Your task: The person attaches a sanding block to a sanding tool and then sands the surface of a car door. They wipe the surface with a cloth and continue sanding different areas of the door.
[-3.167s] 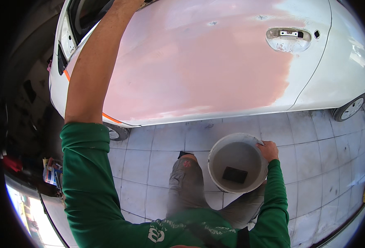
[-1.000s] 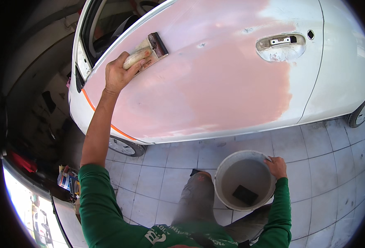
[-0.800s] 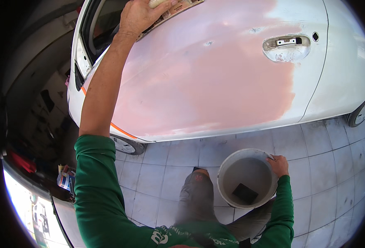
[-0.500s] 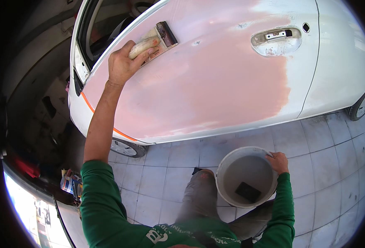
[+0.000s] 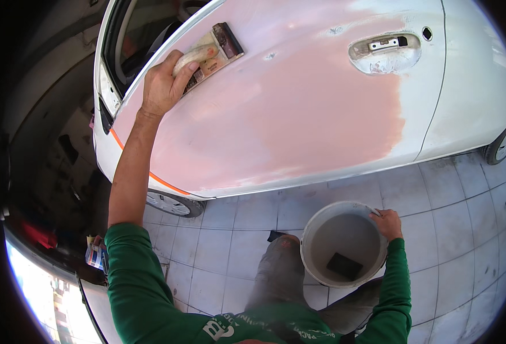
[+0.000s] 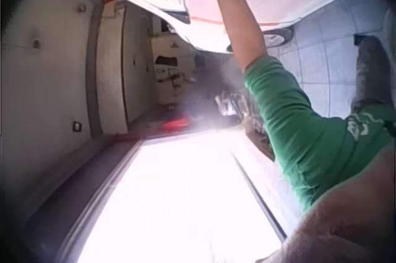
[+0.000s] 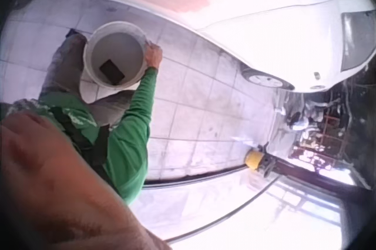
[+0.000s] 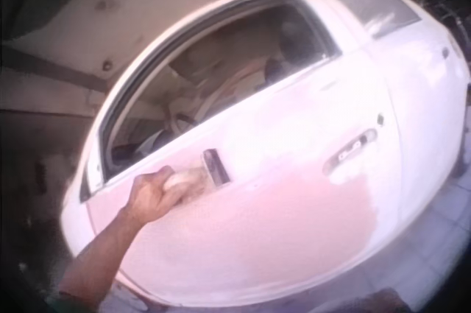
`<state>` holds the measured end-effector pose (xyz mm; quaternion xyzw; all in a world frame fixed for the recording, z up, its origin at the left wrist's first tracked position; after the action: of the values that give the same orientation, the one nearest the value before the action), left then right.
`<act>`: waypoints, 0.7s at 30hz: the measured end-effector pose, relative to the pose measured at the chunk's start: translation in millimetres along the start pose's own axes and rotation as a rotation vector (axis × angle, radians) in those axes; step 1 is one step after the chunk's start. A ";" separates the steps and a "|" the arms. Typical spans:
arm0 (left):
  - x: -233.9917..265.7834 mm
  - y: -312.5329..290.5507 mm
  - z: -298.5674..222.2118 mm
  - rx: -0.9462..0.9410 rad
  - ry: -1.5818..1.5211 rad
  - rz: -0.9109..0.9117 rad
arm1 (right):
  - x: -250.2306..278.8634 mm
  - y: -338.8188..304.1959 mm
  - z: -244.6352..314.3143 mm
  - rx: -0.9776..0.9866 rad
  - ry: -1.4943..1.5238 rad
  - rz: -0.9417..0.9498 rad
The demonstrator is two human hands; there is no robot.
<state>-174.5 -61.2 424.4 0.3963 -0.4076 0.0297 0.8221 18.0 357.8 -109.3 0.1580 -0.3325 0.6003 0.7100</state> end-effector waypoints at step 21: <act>12.0 114.9 -51.5 0.120 -0.046 -0.026 | 3.7 -3.9 6.2 -0.053 -0.010 0.036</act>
<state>-175.9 48.9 486.6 0.4506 -0.4187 0.0344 0.7877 20.2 355.8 -101.6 0.1360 -0.3546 0.6030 0.7016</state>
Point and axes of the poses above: each hand's wrist, its own y-axis towards the middle knuckle, its own x-axis out of the back of the hand, z = x × y, the point moved 3 cm from there along y, towards the middle knuckle, and after that the axes turned 9 degrees about z, right-handed, at the moved point
